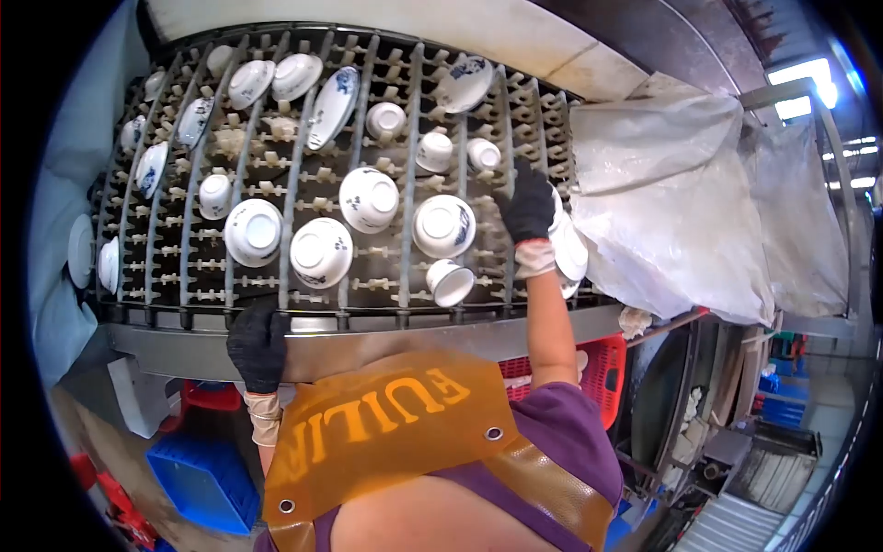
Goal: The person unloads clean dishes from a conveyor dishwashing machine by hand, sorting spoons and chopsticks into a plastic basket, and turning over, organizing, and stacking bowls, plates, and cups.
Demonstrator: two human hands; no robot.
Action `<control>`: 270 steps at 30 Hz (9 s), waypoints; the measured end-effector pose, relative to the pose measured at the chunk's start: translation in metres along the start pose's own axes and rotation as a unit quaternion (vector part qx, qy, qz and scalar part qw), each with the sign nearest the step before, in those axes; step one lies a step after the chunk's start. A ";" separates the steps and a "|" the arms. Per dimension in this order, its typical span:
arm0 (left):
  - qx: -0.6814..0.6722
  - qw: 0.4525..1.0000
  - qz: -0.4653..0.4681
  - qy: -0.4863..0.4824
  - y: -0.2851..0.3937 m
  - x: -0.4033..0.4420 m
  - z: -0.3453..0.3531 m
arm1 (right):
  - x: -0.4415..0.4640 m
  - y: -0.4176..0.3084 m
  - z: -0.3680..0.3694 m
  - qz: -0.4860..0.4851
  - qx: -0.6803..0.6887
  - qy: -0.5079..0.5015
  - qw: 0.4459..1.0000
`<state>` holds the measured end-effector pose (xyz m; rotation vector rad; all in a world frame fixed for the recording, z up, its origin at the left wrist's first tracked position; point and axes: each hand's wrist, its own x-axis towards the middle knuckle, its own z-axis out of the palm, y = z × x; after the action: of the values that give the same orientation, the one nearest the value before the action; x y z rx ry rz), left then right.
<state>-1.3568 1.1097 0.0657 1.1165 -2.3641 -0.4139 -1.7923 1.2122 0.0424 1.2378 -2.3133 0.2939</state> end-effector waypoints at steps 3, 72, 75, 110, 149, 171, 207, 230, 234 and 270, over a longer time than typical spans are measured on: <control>-0.006 1.000 -0.011 -0.006 0.002 0.001 0.005 | -0.041 0.017 -0.006 0.073 -0.024 -0.200 0.977; -0.066 0.935 0.292 -0.188 0.172 0.026 0.104 | -0.031 0.099 -0.010 0.045 0.334 -0.339 0.878; -0.044 0.933 0.260 -0.246 0.175 0.033 0.124 | -0.031 0.102 -0.011 0.077 0.411 -0.404 0.814; -0.201 0.873 0.307 -0.322 0.280 0.044 0.228 | -0.099 0.174 -0.120 0.191 0.135 0.046 0.971; -0.065 0.972 -0.132 0.185 0.144 -0.081 0.114 | 0.014 0.260 0.038 0.162 0.512 -0.291 0.792; -0.391 0.894 -0.204 0.077 0.239 -0.025 0.167 | 0.028 0.307 0.069 0.208 0.044 -0.056 0.976; -0.377 0.908 -0.134 -0.123 0.298 -0.007 0.207 | -0.033 0.431 0.080 -0.005 0.381 -0.374 0.846; -0.488 0.857 -0.148 -0.077 0.324 -0.028 0.226 | -0.063 0.311 -0.104 -0.094 0.322 -0.331 0.882; -0.501 0.851 -0.143 -0.068 0.332 -0.028 0.228 | -0.075 0.290 -0.081 -0.288 0.189 -0.070 0.936; -0.448 0.886 -0.094 -0.080 0.380 -0.035 0.267 | -0.208 0.449 -0.006 0.225 0.232 -0.080 0.943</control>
<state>-1.7247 1.3887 0.0082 0.8473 -1.7909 -1.5203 -2.0638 1.6170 -0.0410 0.9332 -2.7552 0.9759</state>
